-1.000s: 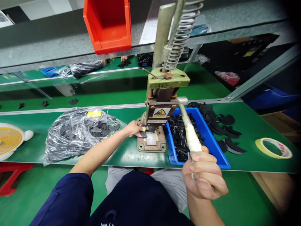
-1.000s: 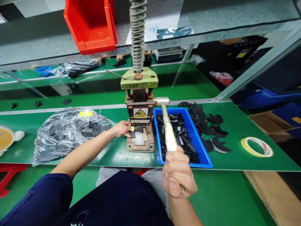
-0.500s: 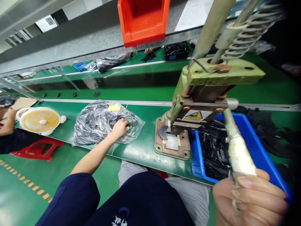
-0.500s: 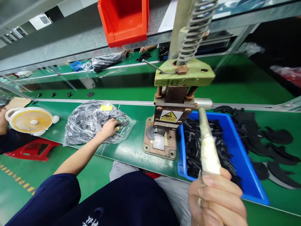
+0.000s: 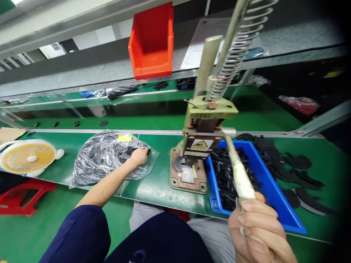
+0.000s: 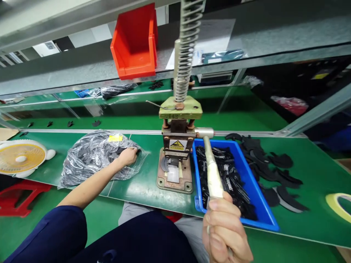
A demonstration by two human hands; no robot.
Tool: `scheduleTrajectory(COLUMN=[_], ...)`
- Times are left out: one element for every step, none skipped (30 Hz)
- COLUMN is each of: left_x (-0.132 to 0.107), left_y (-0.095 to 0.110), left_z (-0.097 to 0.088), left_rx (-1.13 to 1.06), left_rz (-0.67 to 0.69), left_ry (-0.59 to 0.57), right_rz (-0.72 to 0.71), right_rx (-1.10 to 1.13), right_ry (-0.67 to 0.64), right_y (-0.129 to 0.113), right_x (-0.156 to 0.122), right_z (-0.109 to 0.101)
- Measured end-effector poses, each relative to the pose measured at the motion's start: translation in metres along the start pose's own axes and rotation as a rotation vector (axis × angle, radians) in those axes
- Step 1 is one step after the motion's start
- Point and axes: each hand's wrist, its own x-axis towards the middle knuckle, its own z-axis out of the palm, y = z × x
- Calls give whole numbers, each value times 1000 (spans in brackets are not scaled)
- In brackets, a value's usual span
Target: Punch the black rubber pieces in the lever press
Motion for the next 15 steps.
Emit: scheduleTrajectory(left_x=[-2,-5,-9,-15,-22,-30,-37,-44,-50,-53,-54,-52,-49,-43,-36], left_y=[-2,-5,-8,-10,-10,-9,-6,0,8,19,32,46,61,76,91], left_z=[-2,-5,-9,-15,-21,-29,-38,-46,-54,-61,-65,-67,-68,-65,-61], left_rx=[-16,-39,-68,-101,-138,-183,-239,-310,-399,-503,-619,-743,-876,-1019,-1161], left_rz=[-31,-68,-106,-144,-178,-208,-225,-227,-214,-188,-153,-108,-72,-57,-70], left_ry=[14,31,47,61,81,114,162,230,303,347,355,320,253,171,101], right_rz=[8,17,22,30,38,35,38,39,40,48,55,64,72,98,139], right_rx=[-10,-23,-33,-42,-48,-45,-42,-34,-28,-24,-19,-16,-10,4,24], right_ry=[-7,-7,-10,-9,-15,-20,-22,-15,1,21,39,58,64,40,-10], right_y=[-2,-3,-4,-4,-4,-4,-4,-4,-5,-5,-6,-6,-6,-6,-5], right_x=[0,0,0,-1,-1,-1,-1,0,0,0,-1,-2,-4,-7,-10], right_z=[0,0,0,0,0,0,1,2,4,5,6,6,4,1,-4])
